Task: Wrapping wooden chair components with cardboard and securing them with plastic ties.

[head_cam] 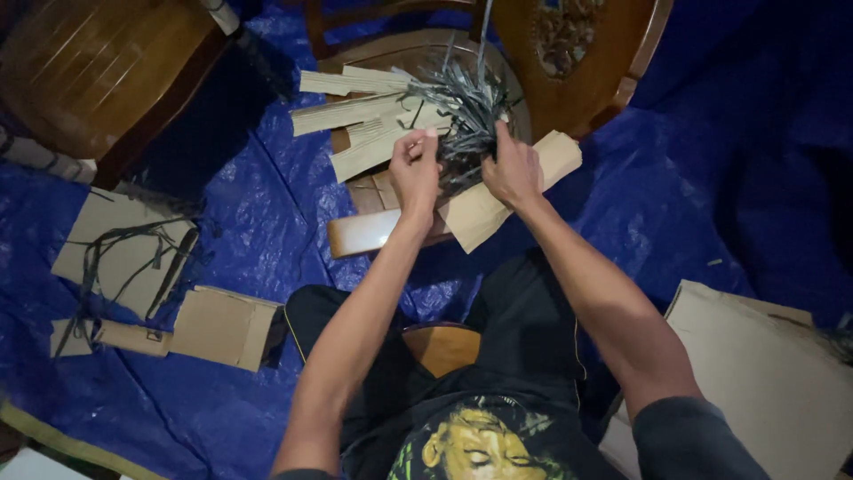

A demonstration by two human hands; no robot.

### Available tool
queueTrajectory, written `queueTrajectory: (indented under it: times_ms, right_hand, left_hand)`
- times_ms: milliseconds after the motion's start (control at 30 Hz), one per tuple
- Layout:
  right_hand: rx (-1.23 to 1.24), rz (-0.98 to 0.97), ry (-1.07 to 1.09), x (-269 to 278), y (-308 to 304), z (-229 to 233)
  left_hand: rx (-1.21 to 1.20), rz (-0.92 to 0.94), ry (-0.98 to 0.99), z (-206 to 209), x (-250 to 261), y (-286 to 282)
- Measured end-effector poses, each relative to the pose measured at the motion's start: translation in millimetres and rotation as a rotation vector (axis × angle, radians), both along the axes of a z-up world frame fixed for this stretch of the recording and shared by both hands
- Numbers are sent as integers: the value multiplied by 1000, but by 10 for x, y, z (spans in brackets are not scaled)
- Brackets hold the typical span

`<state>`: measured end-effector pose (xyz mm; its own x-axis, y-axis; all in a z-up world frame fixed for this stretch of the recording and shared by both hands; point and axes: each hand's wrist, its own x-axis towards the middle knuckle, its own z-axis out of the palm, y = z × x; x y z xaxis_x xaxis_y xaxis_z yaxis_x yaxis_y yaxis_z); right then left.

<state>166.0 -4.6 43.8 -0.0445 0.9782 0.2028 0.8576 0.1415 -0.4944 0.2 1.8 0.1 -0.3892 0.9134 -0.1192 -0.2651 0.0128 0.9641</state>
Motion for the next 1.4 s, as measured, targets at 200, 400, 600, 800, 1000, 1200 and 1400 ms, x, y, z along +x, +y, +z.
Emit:
queueTrajectory:
  times_ms: [200,400,600,800,1000,1200,1400]
  right_hand:
    - [13,-16,-7,31,39,-99]
    - [-38,-11,25,-49,-52,156]
    - [-85,-38,-36,-54,3,103]
    - [-126,-42,-121,-52,89,19]
    - [-207,-123,-205,-53,237,-201]
    - [-93,-79,-24,-97,351,-102]
    - [208,147,581,-240,-187,406]
  left_hand:
    - [-65,-113,-130,125,18,36]
    - [-148,-114,-207,10,49,133]
    - [33,-164,-350,-10,54,127]
    - [224,-135,-277,548,-126,93]
    - [584,-2,-118,1544,-546,12]
    - [745,8,-70,2111,-824,-374]
    - [493,-327,-2,1306,-469,-365]
